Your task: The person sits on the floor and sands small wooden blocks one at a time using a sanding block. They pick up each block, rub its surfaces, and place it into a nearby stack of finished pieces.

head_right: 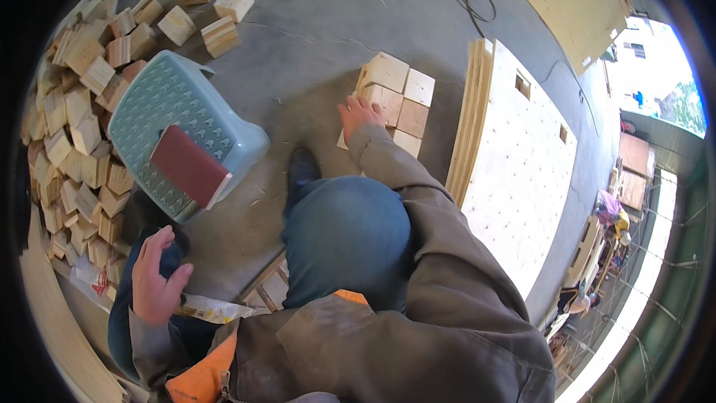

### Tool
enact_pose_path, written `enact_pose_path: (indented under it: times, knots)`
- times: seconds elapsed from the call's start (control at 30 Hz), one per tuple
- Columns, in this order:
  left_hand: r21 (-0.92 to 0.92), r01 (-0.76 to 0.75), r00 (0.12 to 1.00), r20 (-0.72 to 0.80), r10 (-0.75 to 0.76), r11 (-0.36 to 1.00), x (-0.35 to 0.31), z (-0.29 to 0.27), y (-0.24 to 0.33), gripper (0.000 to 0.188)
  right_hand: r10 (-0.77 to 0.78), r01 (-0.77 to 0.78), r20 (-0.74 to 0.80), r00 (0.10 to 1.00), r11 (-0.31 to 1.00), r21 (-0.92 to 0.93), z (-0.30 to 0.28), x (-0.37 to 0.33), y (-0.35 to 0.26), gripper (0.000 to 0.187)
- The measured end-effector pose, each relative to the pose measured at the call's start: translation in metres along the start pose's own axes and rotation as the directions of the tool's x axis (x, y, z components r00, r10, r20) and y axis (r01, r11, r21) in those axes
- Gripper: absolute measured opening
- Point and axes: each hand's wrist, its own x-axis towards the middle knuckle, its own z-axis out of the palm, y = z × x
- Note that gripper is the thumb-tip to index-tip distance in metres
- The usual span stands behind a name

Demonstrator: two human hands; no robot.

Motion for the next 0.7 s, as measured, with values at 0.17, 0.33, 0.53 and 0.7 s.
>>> enact_pose_path:
  times: [0.17,0.33,0.53,0.7]
  knots:
    - [0.075,-0.044,0.999,-0.011,0.045,0.996,-0.002,-0.003,0.005,0.069,0.067,-0.104,0.271,0.960,0.986,0.127,-0.008,-0.037,0.007,0.065]
    - [0.133,-0.104,0.995,0.012,0.103,0.986,-0.016,-0.005,0.014,0.064,0.052,-0.124,0.217,0.975,0.936,0.330,-0.027,-0.065,0.049,0.071]
    - [0.165,-0.132,0.991,-0.001,0.134,0.977,-0.044,0.007,0.003,0.064,0.011,0.050,-0.126,0.992,0.880,0.473,-0.117,-0.068,0.034,0.067]
    - [0.256,-0.082,0.995,0.079,0.064,0.963,-0.045,0.009,-0.001,0.062,-0.139,0.317,-0.364,0.921,0.810,0.493,-0.191,-0.072,0.004,0.071]
